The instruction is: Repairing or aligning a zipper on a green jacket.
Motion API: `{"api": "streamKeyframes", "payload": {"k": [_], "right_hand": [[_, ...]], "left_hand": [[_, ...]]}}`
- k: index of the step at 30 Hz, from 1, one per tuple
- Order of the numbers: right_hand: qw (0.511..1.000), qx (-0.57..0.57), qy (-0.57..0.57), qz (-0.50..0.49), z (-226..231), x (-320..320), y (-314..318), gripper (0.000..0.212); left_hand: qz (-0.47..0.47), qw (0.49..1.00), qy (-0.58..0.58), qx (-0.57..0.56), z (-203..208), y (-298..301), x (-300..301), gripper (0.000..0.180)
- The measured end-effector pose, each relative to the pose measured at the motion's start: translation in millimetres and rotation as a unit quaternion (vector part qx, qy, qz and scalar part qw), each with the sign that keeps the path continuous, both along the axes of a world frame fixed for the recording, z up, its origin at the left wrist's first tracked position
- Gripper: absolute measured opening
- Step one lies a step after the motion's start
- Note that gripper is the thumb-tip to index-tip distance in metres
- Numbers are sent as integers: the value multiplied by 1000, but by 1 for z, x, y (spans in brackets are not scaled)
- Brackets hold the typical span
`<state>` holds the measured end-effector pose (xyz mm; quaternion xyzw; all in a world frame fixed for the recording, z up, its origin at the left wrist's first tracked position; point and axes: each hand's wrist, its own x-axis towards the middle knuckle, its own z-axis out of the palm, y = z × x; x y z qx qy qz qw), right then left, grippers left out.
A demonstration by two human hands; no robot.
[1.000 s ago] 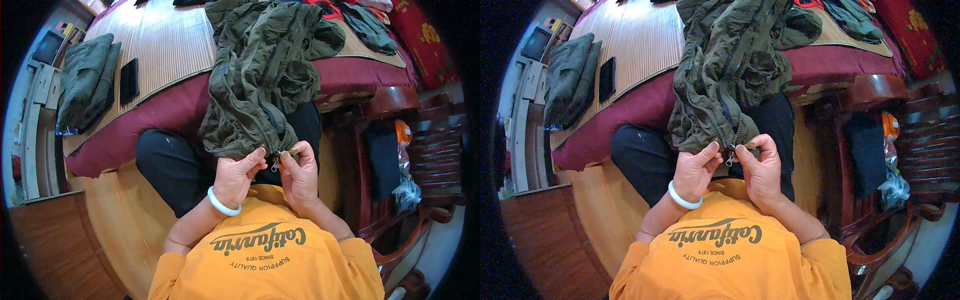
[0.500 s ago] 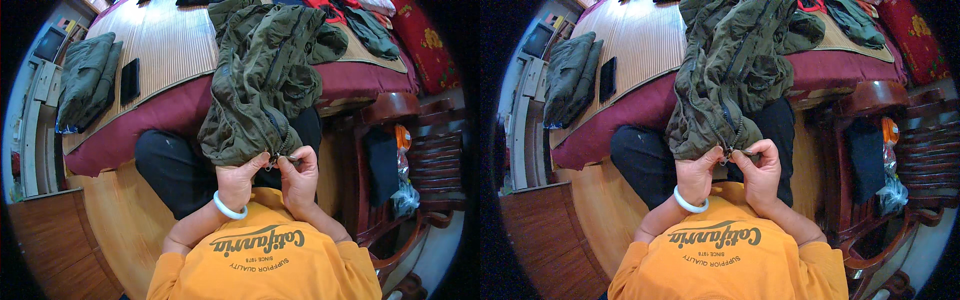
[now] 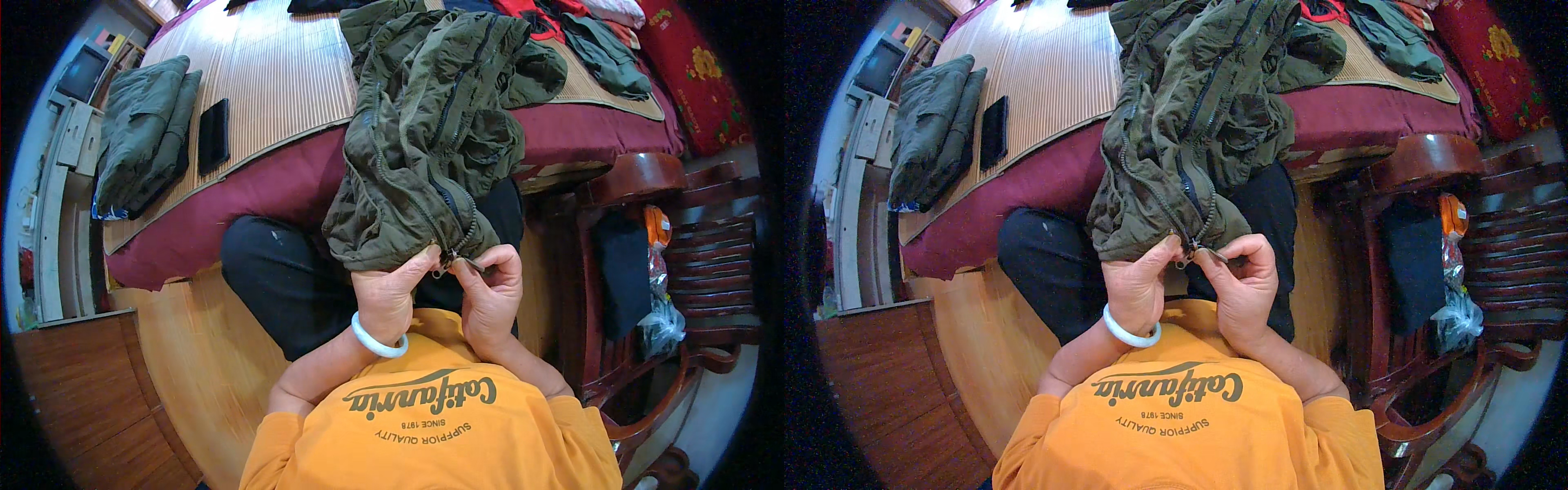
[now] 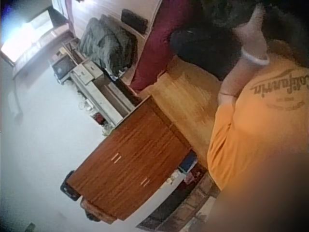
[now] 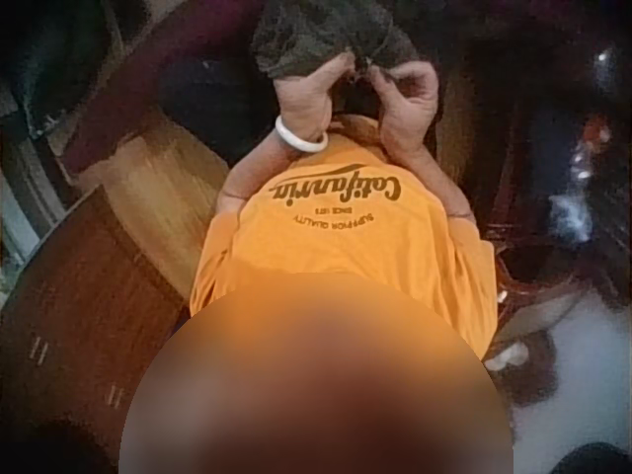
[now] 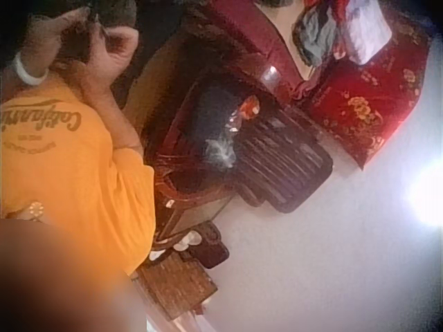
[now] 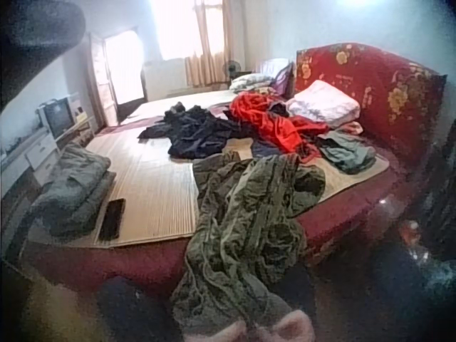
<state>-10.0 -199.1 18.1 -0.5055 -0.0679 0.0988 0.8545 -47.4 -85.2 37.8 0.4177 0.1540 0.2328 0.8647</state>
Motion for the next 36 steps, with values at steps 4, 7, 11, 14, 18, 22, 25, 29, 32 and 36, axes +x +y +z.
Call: {"api": "streamKeyframes", "payload": {"k": [4, 7, 11, 14, 18, 22, 25, 29, 32, 36], "right_hand": [[1000, -17, -6, 1, 0, 1, 0, 23], [1000, -10, -5, -4, -1, 0, 1, 23], [1000, -12, -17, -10, 2, 2, 4, 23], [1000, -2, 7, -3, 3, 2, 4, 23], [999, 32, 32, 5, 2, 4, 4, 24], [999, 26, 32, 23, -1, 4, 1, 24], [998, 31, 38, 29, 2, 2, 2, 24], [999, 20, 40, 27, -2, 1, 0, 24], [998, 39, 43, 27, 4, 0, 2, 24], [998, 48, 36, 32, 4, 2, 2, 23]], "left_hand": [[4, 1000, -4, -2, 2, -2, -1, 36], [2, 1000, 21, 5, -1, -5, -1, 43], [19, 999, 1, 31, 3, -6, 0, 47], [25, 1000, -9, -4, 11, -6, 1, 40], [23, 1000, -6, -19, 8, -6, 1, 32], [-12, 1000, 2, 1, 5, -3, -3, 45], [7, 1000, -4, -6, 4, -2, -2, 41], [15, 1000, 6, -14, 2, 0, -3, 42], [15, 1000, 2, -11, 4, -1, -2, 44], [16, 1000, -3, -8, 5, -2, -1, 46]]}}
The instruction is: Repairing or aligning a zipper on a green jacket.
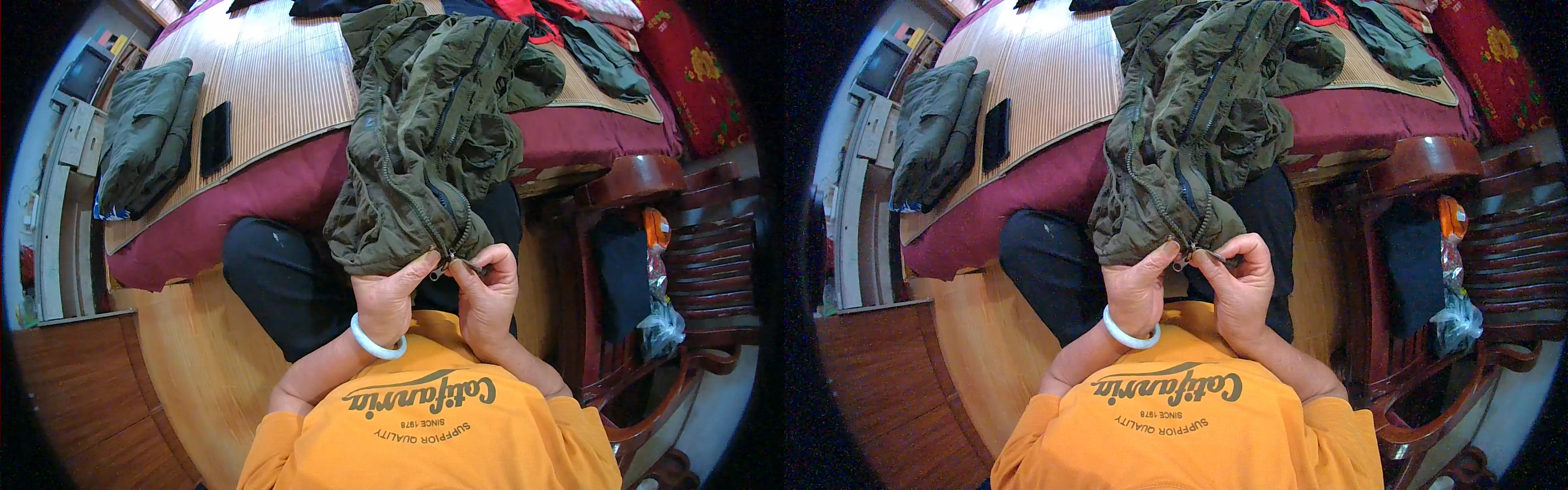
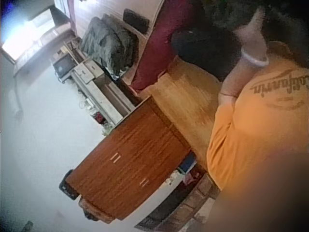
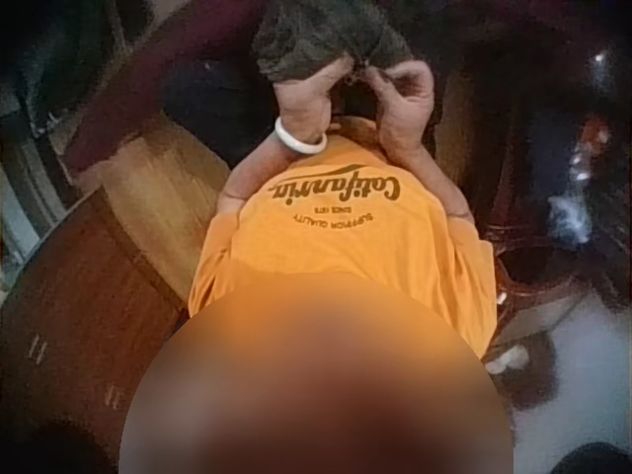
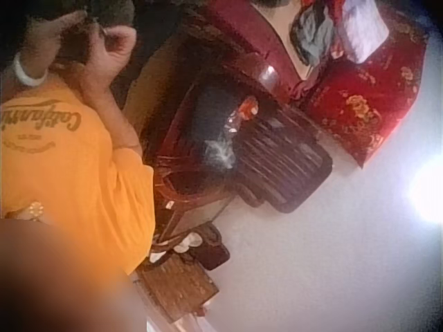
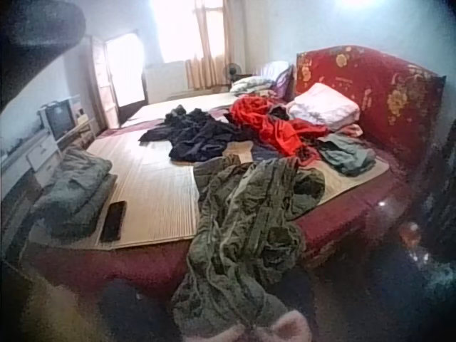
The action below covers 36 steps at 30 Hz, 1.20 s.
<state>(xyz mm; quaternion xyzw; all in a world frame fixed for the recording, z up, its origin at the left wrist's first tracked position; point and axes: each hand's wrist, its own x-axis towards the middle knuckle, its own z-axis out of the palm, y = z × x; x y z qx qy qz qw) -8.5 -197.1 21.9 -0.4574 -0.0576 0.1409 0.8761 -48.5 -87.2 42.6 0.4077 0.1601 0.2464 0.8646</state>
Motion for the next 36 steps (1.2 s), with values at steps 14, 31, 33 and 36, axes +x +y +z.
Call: {"api": "streamKeyframes", "payload": {"k": [14, 31, 33, 36], "right_hand": [[998, -44, -39, -26, 4, 0, 0, 22], [994, -66, -87, -25, 0, 2, -4, 23], [993, -67, -95, -11, -3, 4, -4, 21], [994, -80, -66, 35, -2, 8, -4, 17]], "left_hand": [[74, 931, 9, 356, -6, 6, -3, 41], [-58, 991, -14, 120, -5, 16, -4, 42], [-91, 988, -6, 127, -3, 22, -3, 44], [-83, 992, -9, 93, -8, 21, -5, 41]]}}
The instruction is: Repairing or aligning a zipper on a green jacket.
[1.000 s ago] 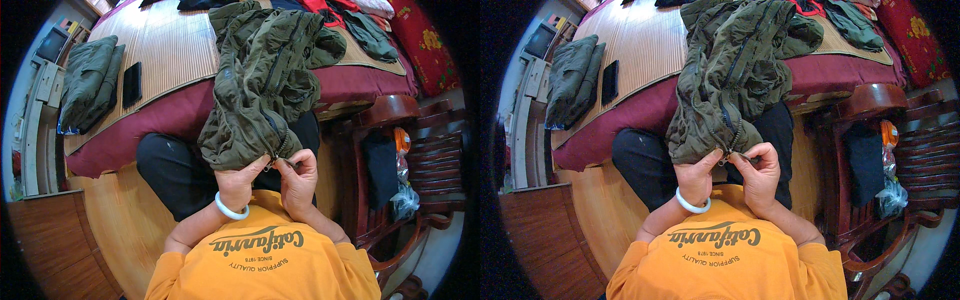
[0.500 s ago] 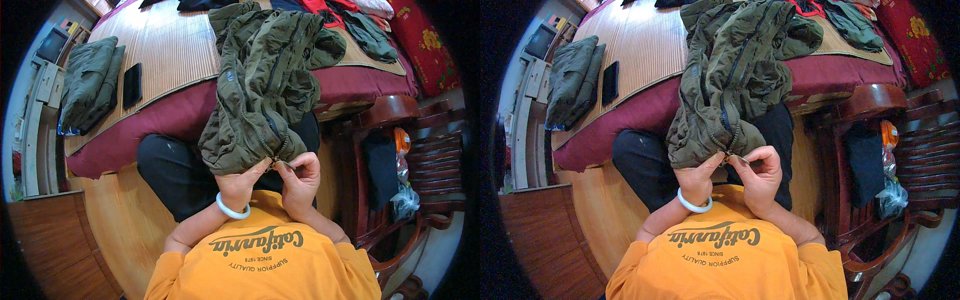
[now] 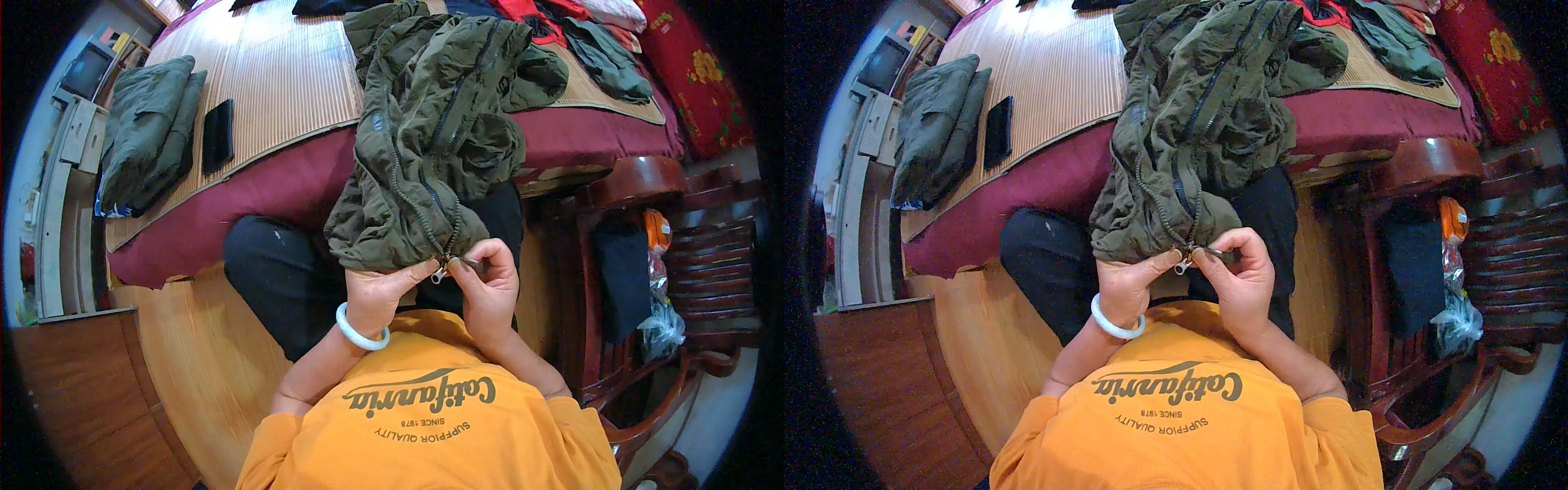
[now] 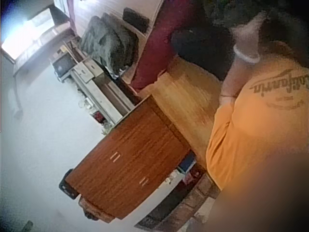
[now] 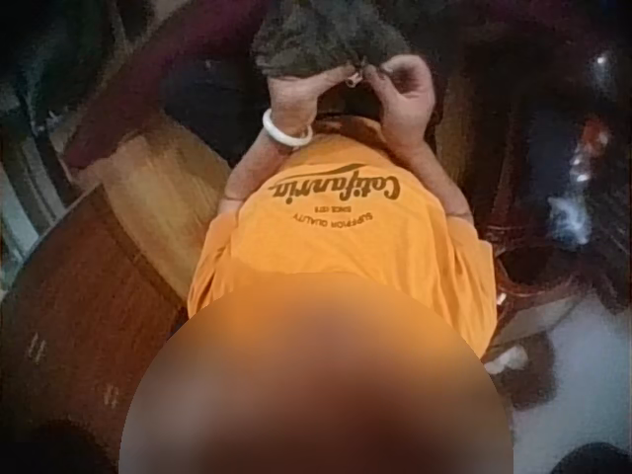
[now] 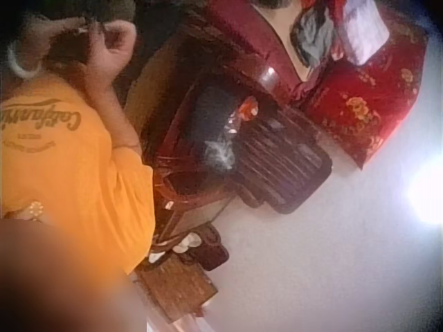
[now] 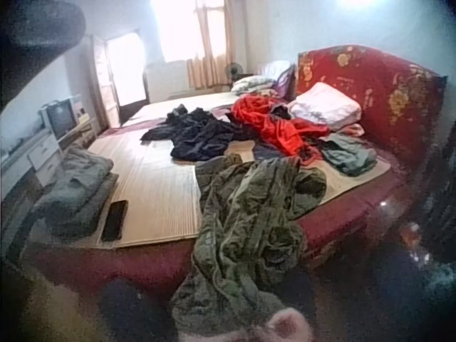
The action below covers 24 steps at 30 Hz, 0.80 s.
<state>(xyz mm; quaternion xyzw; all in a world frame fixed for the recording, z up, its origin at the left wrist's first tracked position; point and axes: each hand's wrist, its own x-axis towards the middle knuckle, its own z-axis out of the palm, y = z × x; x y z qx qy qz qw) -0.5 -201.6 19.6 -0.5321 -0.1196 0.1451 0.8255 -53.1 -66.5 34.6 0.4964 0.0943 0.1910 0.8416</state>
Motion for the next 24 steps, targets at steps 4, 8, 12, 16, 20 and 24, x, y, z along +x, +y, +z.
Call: {"api": "streamKeyframes", "payload": {"k": [4, 8, 12, 16, 20, 24], "right_hand": [[997, -6, 74, 22, -6, -3, 0, 12], [999, -14, 45, -26, -19, -8, 0, 11], [997, -59, 49, 0, -22, -4, -2, 8], [976, -204, -71, 9, -27, -6, -15, 8], [861, -398, -311, -59, -7, -7, -24, 15], [822, -414, -391, -8, 5, -4, -25, 15]], "left_hand": [[13, 998, -5, 67, -8, 2, -1, 36], [47, 977, -18, 207, -29, -5, -6, 31], [15, 990, 10, 139, -42, -2, -10, 30], [-8, 997, 64, 36, -41, -4, -20, 30], [-23, 996, 84, 24, -46, -4, -27, 28], [-38, 993, 105, 28, -47, 0, -34, 22]]}}
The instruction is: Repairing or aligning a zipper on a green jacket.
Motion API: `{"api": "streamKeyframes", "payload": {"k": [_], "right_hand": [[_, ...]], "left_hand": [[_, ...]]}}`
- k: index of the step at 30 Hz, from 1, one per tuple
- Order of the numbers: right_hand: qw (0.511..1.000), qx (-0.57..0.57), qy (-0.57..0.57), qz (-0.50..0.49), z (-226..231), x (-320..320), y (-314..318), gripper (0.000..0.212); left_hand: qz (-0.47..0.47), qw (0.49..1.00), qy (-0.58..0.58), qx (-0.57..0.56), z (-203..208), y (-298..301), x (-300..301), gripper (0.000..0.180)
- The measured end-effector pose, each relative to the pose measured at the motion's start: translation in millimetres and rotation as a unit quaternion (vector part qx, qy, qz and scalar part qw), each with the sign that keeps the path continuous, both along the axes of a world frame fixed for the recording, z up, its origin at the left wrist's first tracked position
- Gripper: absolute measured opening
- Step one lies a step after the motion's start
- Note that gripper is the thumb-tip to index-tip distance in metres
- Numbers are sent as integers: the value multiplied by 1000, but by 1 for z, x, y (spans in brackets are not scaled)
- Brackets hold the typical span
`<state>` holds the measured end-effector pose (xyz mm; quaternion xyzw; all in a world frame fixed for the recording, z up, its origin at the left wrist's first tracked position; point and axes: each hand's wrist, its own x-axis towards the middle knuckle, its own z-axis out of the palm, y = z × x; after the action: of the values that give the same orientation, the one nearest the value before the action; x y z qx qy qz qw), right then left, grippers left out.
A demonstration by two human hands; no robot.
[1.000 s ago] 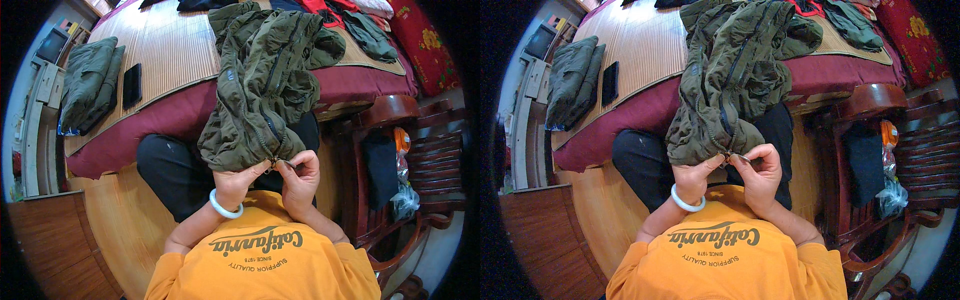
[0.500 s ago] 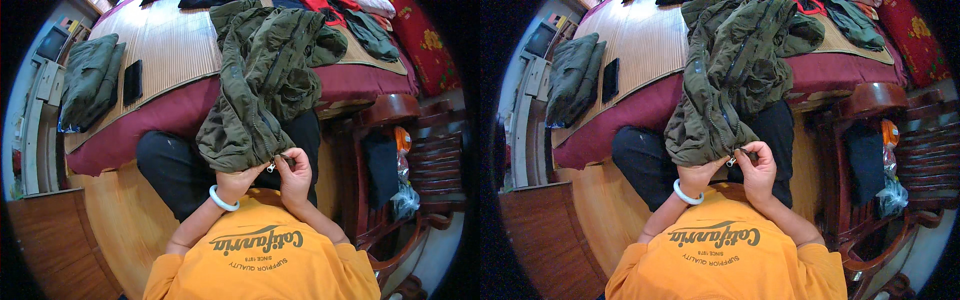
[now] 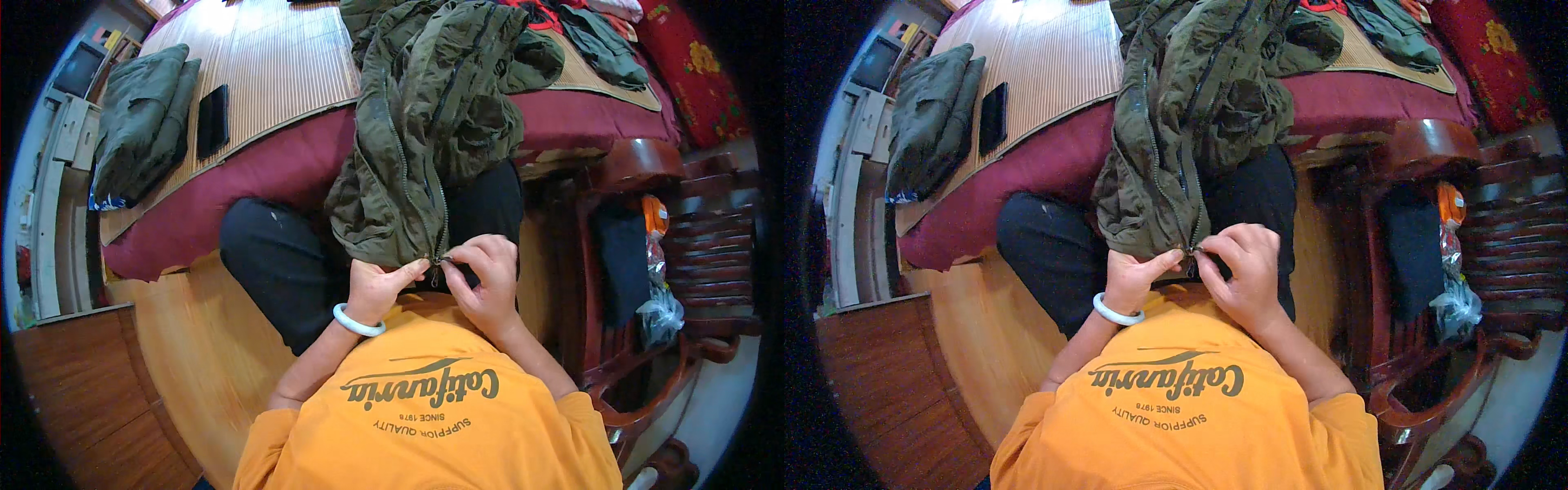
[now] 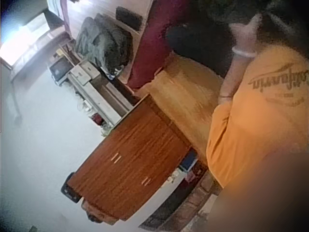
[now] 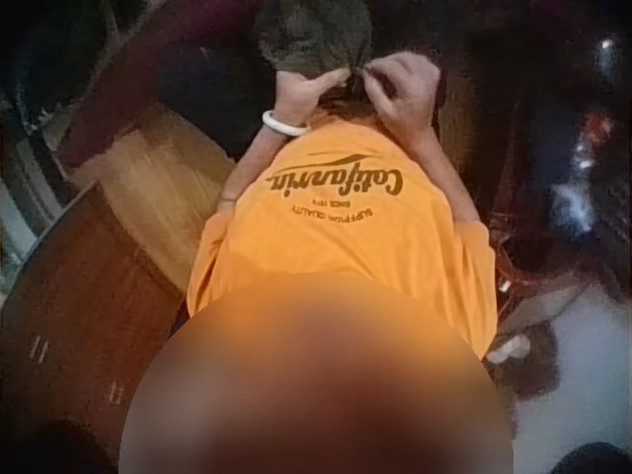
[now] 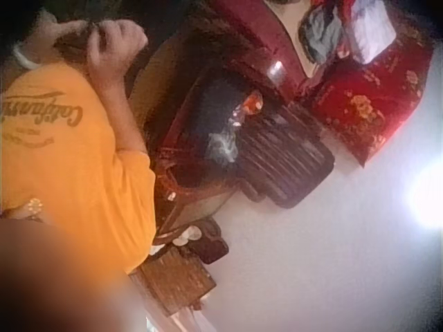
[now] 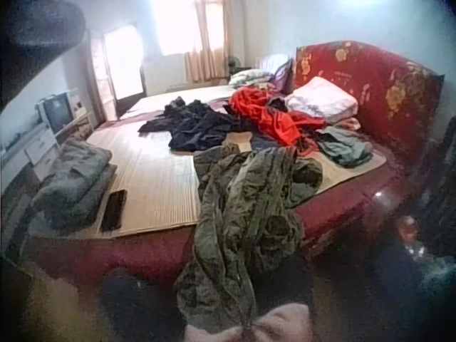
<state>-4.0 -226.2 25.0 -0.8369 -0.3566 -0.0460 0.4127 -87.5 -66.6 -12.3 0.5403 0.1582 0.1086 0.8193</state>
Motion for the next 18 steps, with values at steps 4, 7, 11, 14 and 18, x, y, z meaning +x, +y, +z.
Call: {"api": "streamKeyframes", "payload": {"k": [4, 7, 11, 14, 18], "right_hand": [[993, 51, 59, 88, -9, 5, 6, 15], [986, 85, 62, 129, -8, 7, 14, 15], [960, 84, 226, 139, 8, 9, 26, 16], [965, 74, 198, 154, 9, 9, 26, 15], [987, 90, 46, 127, -5, 5, 37, 15]], "left_hand": [[4, 1000, 5, -21, 12, 1, -3, 19], [26, 999, 1, -45, 19, 0, -6, 19], [21, 999, -7, -39, 21, 5, -11, 21], [17, 999, 5, -44, 23, 8, -13, 23], [52, 998, -11, -23, 22, 5, -13, 23]]}}
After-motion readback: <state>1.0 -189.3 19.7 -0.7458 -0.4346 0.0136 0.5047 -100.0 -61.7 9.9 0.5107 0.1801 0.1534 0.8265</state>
